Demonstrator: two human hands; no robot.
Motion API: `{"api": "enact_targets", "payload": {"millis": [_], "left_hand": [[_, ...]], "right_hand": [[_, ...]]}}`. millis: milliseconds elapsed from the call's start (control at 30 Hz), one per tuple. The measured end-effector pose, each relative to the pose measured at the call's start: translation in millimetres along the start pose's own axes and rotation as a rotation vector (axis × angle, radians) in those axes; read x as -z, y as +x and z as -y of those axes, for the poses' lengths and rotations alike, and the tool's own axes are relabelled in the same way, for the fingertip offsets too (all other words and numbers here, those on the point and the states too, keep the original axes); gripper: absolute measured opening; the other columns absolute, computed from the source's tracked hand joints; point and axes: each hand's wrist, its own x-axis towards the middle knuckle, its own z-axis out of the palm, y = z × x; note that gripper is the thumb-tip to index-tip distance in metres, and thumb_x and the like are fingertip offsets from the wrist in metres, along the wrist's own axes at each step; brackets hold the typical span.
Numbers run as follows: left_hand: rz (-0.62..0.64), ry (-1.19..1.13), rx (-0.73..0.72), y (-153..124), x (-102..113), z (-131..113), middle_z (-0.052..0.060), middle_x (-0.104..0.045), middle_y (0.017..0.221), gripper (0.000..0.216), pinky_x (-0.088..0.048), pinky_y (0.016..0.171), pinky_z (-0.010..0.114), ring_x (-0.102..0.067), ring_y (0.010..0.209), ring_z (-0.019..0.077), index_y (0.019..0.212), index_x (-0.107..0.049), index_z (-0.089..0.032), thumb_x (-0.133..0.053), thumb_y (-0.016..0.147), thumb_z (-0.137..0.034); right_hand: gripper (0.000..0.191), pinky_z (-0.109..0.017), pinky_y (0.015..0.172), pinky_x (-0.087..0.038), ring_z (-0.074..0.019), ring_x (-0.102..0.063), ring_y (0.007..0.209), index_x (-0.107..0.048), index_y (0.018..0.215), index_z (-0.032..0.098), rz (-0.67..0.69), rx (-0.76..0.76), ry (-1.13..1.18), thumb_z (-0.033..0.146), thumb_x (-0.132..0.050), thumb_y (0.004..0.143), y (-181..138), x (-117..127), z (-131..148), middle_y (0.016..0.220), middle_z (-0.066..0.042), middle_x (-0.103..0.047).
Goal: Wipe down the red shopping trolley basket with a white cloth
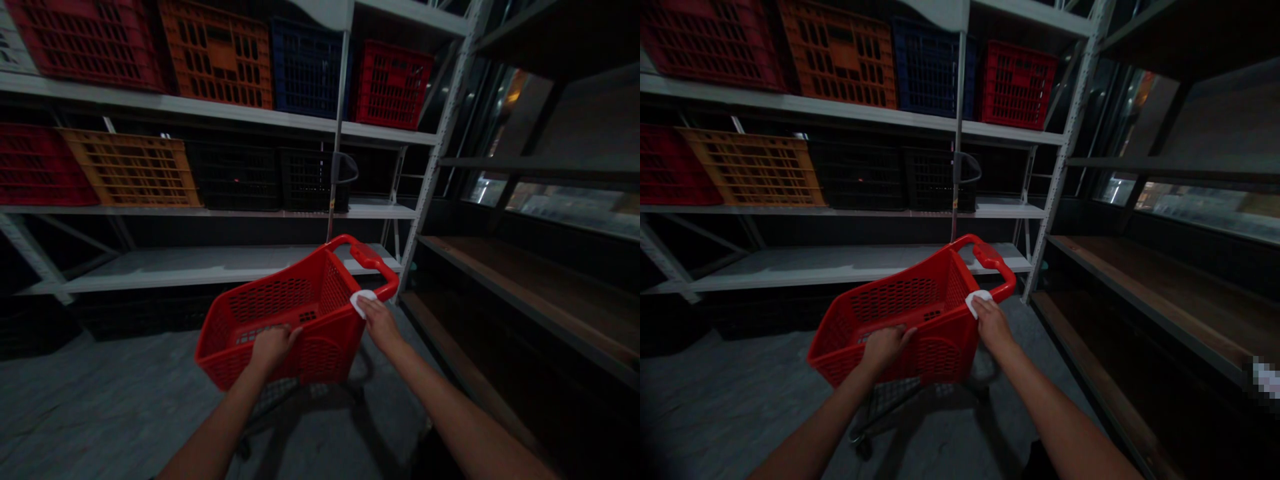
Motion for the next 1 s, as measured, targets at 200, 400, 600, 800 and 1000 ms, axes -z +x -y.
{"api": "enact_targets", "payload": {"millis": [200,400,600,800,1000], "left_hand": [[-0.013,0.024,-0.042,-1.1,-1.7,17.5,0.012,-0.067,0.080,0.065,-0.043,0.067,0.031,-0.063,0.077,0.0232,0.088,-0.064,-0.019,-0.012,0.083,-0.059],[-0.036,0.031,-0.081,1.7,-5.3,28.4,0.010,-0.068,0.079,0.067,-0.041,0.063,0.029,-0.063,0.076,0.0224,0.089,-0.063,-0.021,-0.009,0.083,-0.060],[-0.049,0.072,-0.114,4.6,-7.7,47.7,0.008,-0.068,0.076,0.066,-0.039,0.059,0.025,-0.063,0.072,0.0200,0.084,-0.064,-0.022,-0.010,0.082,-0.061],[-0.099,0.094,-0.138,3.7,-11.1,56.0,0.008,-0.067,0.073,0.066,-0.036,0.056,0.024,-0.062,0.070,0.0202,0.081,-0.063,-0.022,-0.011,0.082,-0.061],[-0.094,0.079,-0.169,3.7,-10.0,61.9,0.007,-0.067,0.070,0.064,-0.034,0.056,0.024,-0.062,0.068,0.0190,0.075,-0.063,-0.021,-0.011,0.084,-0.058]], "right_hand": [[0.050,-0.040,0.093,-0.041,-0.0194,-0.053,0.105,-0.060,0.110,0.019,-0.327,-0.057,0.039,0.001,-0.035,0.071,-4.3,26.6,-32.9,0.111,-0.008,-0.060],[0.034,-0.035,0.079,-0.046,-0.0190,-0.052,0.088,-0.063,0.092,0.018,-0.520,-0.186,0.169,0.005,-0.040,0.071,-26.6,-13.6,4.8,0.092,-0.007,-0.051],[0.035,-0.032,0.076,-0.046,-0.0173,-0.051,0.083,-0.062,0.091,0.019,-0.357,-0.086,0.242,0.002,-0.039,0.070,-38.4,-25.0,13.0,0.088,-0.005,-0.049],[0.032,-0.036,0.079,-0.043,-0.0197,-0.049,0.087,-0.060,0.090,0.018,-0.603,-0.251,0.209,0.005,-0.038,0.071,-33.2,-15.0,17.9,0.089,-0.007,-0.047],[0.030,-0.032,0.076,-0.045,-0.0172,-0.051,0.081,-0.062,0.089,0.019,-0.443,-0.173,0.288,0.006,-0.040,0.073,-36.7,-30.3,46.9,0.086,-0.005,-0.049]]}}
